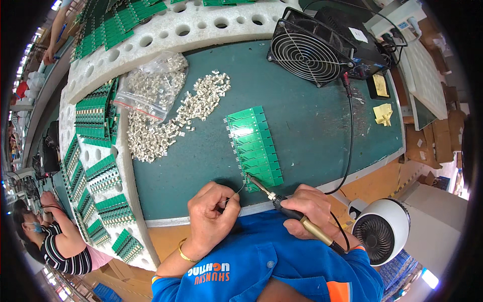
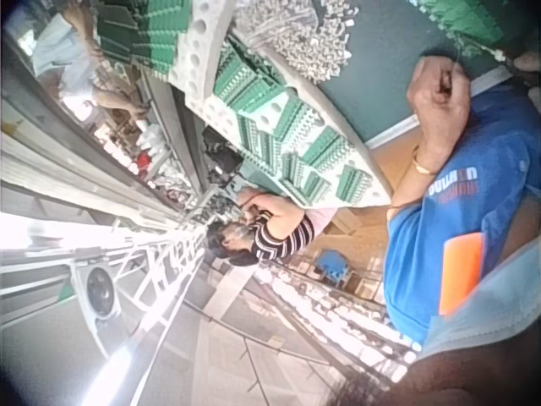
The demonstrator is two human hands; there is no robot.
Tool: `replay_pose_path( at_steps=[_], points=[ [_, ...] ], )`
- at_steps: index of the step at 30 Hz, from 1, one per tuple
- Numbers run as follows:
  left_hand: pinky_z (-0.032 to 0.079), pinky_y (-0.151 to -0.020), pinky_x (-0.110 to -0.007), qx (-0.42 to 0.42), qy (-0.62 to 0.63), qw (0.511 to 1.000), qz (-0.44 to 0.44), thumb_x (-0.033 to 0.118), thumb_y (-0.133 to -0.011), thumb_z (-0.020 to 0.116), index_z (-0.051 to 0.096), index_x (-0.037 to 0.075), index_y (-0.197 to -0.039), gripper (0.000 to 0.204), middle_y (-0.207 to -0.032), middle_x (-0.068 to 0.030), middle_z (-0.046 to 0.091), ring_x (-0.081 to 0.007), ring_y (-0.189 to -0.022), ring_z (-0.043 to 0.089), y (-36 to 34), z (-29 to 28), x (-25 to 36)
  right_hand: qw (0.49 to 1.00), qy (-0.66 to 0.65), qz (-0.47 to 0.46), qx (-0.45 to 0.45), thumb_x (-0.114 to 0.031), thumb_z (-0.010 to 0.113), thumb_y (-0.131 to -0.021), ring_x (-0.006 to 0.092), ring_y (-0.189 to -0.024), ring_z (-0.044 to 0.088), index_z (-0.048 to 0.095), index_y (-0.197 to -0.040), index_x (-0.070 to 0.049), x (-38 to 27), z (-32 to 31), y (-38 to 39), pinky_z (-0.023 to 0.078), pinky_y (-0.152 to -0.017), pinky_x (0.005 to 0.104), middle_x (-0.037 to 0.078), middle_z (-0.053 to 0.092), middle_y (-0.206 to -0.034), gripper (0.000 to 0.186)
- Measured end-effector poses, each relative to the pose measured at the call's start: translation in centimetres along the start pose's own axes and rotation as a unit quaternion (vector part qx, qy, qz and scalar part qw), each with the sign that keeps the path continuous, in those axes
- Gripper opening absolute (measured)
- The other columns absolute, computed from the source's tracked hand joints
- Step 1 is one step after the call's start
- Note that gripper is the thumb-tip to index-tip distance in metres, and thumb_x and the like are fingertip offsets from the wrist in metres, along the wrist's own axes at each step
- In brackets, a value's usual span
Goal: The person solders components onto a circuit board strip using a soldering iron, places the strip onto a foam holder, and solders pins onto another circuit board strip.
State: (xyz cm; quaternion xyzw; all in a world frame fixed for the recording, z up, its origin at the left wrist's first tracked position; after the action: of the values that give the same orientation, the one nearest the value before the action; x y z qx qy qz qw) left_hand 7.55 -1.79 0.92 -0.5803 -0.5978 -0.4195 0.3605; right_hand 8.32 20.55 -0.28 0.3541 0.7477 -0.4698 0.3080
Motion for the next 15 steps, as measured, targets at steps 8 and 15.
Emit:
replay_pose_path(
  at_steps=[8,15],
  points=[
    [0.037,-0.049,-0.026,0.009,0.005,1.0,0.012,-0.003,-0.078,0.069,0.062,0.001,-0.072,0.01,-0.062,-0.0028,0.05,-0.0104,-0.054,0.047,-0.07,0.11,-0.1,1.0,-0.005,0.009,0.003,-0.028,0.077,-0.085,0.0236,-0.055,0.06,0.064,-0.102,0.001,0.04,0.1,0.26,0.048,-0.053,0.0338,0.012,0.066,-0.073,0.036],
    [0.038,-0.049,-0.026,0.005,-0.009,1.0,0.02,-0.003,-0.078,0.069,0.062,0.002,-0.073,0.01,-0.062,-0.0028,0.051,-0.0103,-0.054,0.047,0.07,0.08,-0.39,0.999,0.021,-0.014,-0.023,-0.032,0.075,-0.088,0.0215,-0.053,0.059,0.063,-0.103,-0.001,-0.34,0.03,0.09,0.046,-0.052,0.0325,0.006,0.06,-0.065,0.037]
  ],
)
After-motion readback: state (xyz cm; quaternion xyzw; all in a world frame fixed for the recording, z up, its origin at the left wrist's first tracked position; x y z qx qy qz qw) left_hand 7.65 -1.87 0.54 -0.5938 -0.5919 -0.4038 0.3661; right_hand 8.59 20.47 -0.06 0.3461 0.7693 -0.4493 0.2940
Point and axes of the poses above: each hand's wrist, its own y-axis away from the middle knuckle, its own z-axis out of the palm, x = y × z, the point moved 1 cm from there along -y, towards the middle knuckle
